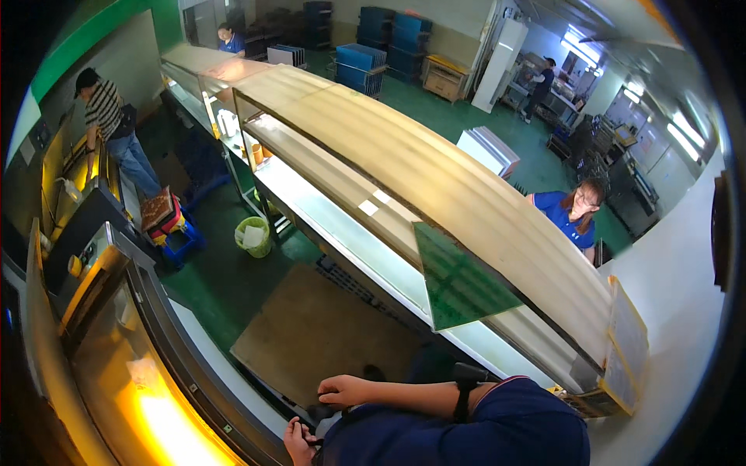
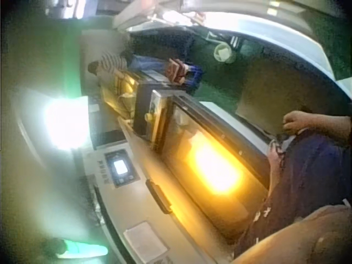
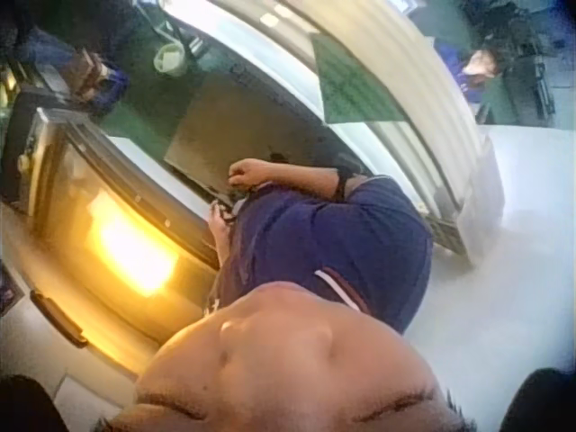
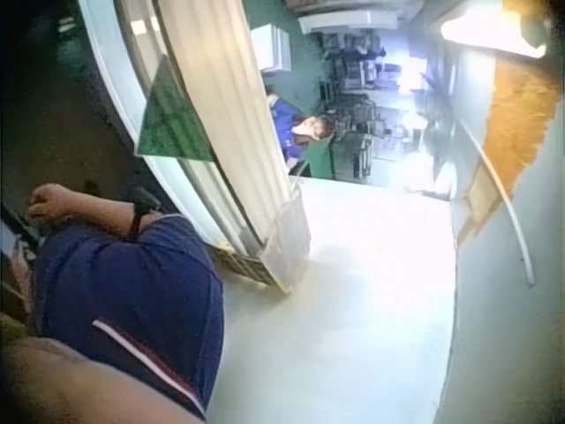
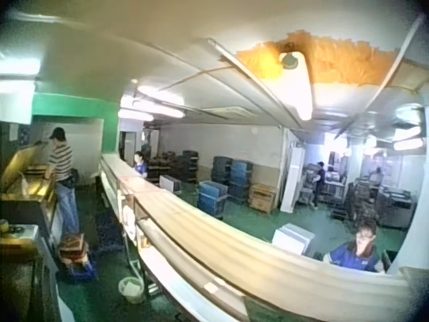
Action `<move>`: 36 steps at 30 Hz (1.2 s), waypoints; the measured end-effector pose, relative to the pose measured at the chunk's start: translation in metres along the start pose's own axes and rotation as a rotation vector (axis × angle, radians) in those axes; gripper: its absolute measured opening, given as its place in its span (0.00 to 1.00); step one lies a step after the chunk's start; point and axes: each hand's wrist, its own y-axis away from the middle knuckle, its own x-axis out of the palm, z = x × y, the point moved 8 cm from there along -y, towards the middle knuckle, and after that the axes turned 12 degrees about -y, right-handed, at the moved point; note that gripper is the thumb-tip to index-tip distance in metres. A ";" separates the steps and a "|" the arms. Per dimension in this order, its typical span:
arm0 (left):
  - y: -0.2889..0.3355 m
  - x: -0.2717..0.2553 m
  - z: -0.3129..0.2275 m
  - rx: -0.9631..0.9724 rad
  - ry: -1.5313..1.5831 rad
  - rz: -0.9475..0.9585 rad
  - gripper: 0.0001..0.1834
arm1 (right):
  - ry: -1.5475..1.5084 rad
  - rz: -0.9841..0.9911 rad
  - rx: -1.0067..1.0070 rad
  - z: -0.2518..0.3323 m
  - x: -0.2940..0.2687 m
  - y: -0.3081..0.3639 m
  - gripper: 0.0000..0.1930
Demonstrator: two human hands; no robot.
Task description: Operate an LED exposure machine to process circuit board panels.
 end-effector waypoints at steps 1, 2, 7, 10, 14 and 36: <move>-0.009 0.007 0.007 -0.005 -0.079 0.077 0.17 | -0.023 -0.009 -0.074 -0.001 -0.007 0.002 0.17; -0.011 0.018 0.004 -0.001 -0.089 0.067 0.17 | -0.032 -0.006 -0.085 0.009 -0.015 0.008 0.17; -0.009 0.073 -0.024 0.098 -0.058 -0.014 0.07 | -0.030 0.001 0.061 -0.010 -0.058 0.033 0.17; -0.012 0.085 -0.027 0.162 -0.140 -0.031 0.08 | 0.072 -0.118 -0.194 0.000 -0.078 0.049 0.19; -0.044 0.093 -0.026 0.134 -0.093 -0.128 0.08 | -0.057 -0.310 -0.211 0.030 -0.117 0.112 0.21; -0.060 0.210 -0.148 0.214 -0.273 0.298 0.28 | -1.082 -0.886 -0.638 0.126 -0.290 0.124 0.21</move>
